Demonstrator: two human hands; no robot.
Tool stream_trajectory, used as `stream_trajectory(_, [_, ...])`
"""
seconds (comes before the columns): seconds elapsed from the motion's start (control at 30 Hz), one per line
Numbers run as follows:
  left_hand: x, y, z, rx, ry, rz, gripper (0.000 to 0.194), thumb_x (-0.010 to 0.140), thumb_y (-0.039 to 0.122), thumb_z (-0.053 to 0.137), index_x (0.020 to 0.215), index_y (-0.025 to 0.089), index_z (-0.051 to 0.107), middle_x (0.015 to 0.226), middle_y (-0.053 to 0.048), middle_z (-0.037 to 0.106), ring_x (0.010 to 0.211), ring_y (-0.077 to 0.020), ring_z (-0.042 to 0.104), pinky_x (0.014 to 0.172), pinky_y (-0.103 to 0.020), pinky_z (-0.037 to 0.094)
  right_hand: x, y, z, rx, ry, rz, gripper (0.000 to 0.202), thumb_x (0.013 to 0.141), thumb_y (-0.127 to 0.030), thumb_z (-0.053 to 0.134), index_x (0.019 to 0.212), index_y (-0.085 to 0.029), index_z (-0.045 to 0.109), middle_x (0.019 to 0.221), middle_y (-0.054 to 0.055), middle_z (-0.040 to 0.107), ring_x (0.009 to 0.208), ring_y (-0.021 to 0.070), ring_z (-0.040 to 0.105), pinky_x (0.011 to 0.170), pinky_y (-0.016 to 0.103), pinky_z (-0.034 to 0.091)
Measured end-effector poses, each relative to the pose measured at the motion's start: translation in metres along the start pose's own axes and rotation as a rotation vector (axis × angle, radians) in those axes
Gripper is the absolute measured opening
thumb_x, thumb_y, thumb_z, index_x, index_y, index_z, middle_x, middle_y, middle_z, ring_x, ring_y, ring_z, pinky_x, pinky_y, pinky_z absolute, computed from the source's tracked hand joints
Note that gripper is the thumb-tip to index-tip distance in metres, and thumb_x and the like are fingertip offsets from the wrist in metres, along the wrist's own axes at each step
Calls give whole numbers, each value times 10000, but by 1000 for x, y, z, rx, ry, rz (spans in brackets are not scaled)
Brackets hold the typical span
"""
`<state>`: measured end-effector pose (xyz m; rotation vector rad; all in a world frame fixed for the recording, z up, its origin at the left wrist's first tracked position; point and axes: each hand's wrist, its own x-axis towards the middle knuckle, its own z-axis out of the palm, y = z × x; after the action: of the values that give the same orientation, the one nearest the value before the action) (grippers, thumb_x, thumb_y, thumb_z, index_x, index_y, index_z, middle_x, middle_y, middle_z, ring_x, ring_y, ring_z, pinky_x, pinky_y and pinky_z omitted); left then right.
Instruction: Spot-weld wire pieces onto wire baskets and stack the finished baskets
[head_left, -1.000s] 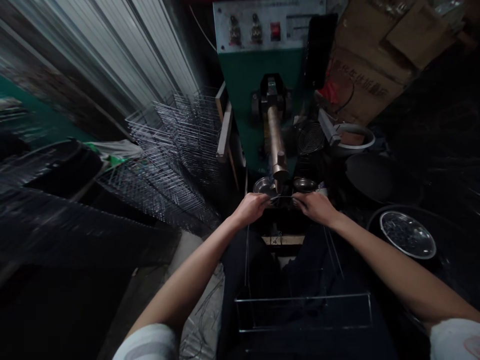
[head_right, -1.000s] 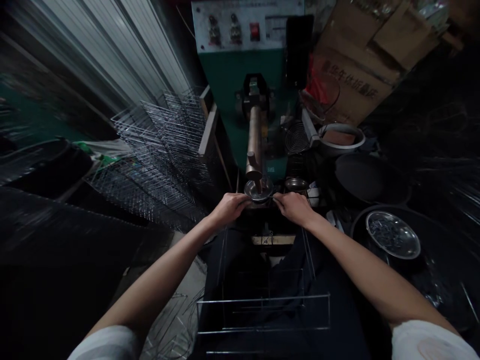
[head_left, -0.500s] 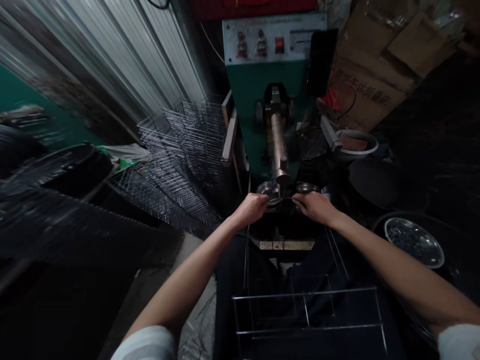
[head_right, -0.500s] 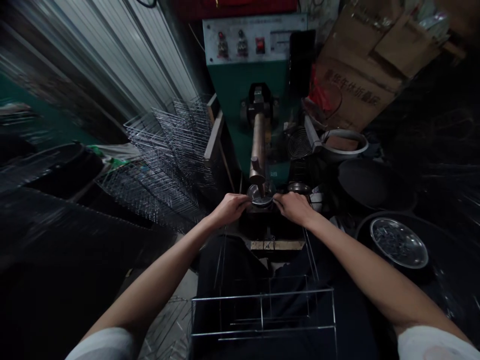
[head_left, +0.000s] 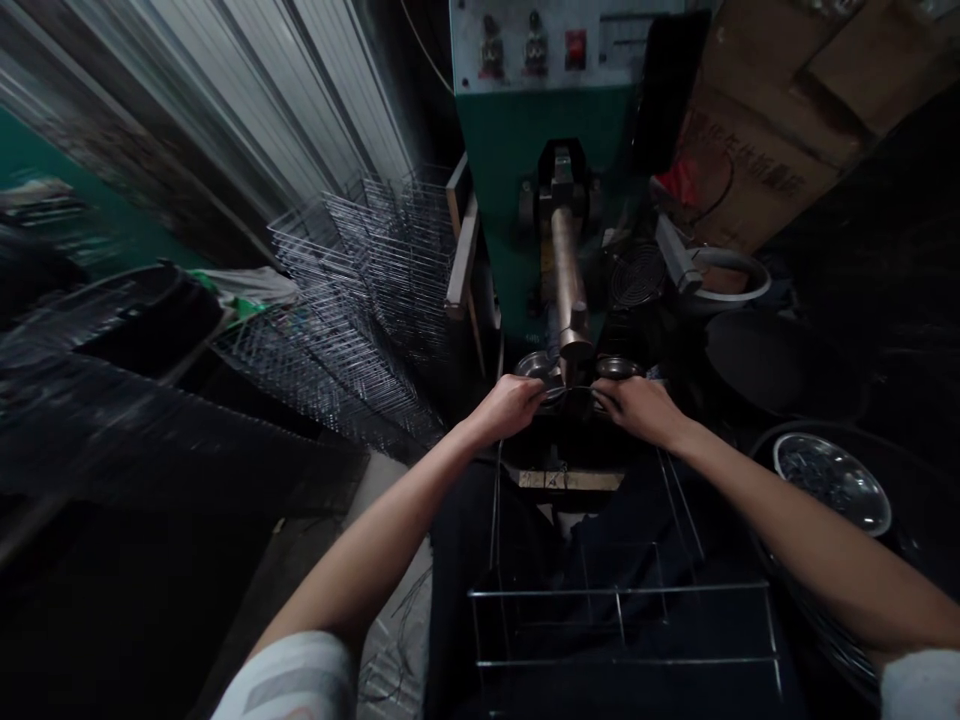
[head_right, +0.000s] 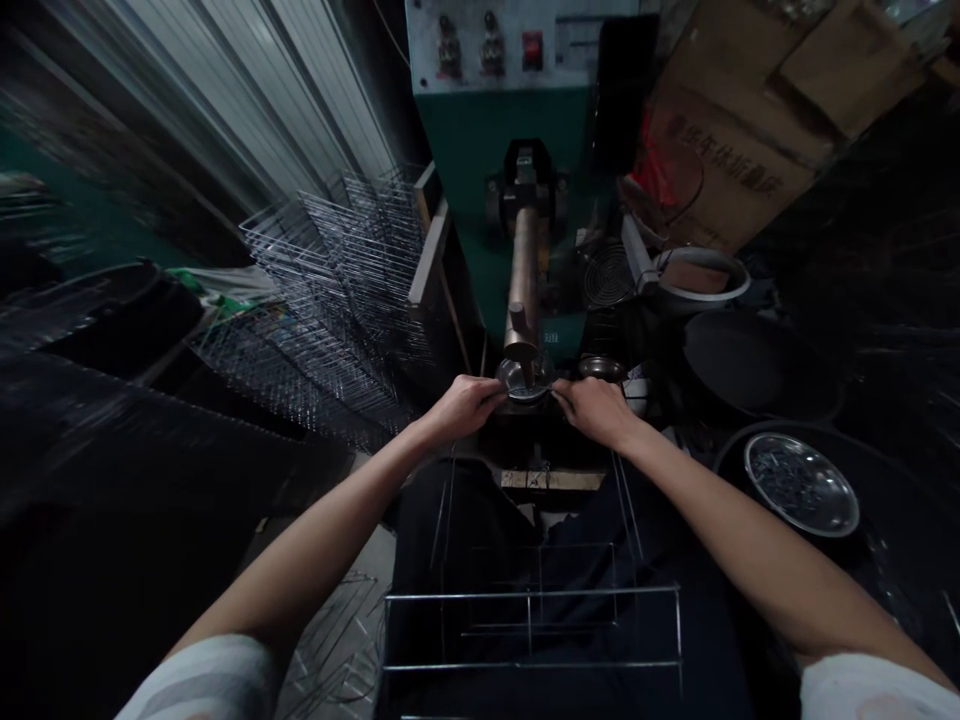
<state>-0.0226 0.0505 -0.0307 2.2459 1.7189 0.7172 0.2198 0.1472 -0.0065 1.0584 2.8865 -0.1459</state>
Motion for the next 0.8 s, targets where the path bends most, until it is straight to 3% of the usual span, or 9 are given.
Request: stream_trajectory(0.8, [6, 6, -7, -15, -58, -4, 235, 951, 128, 528, 771, 158, 675, 688, -29, 657, 644, -142, 595, 633, -250, 405, 1, 3, 6, 90, -9, 10, 281, 1080, -377, 466, 1225, -312, 698, 1013, 49, 762, 923, 253, 703, 711, 291, 418])
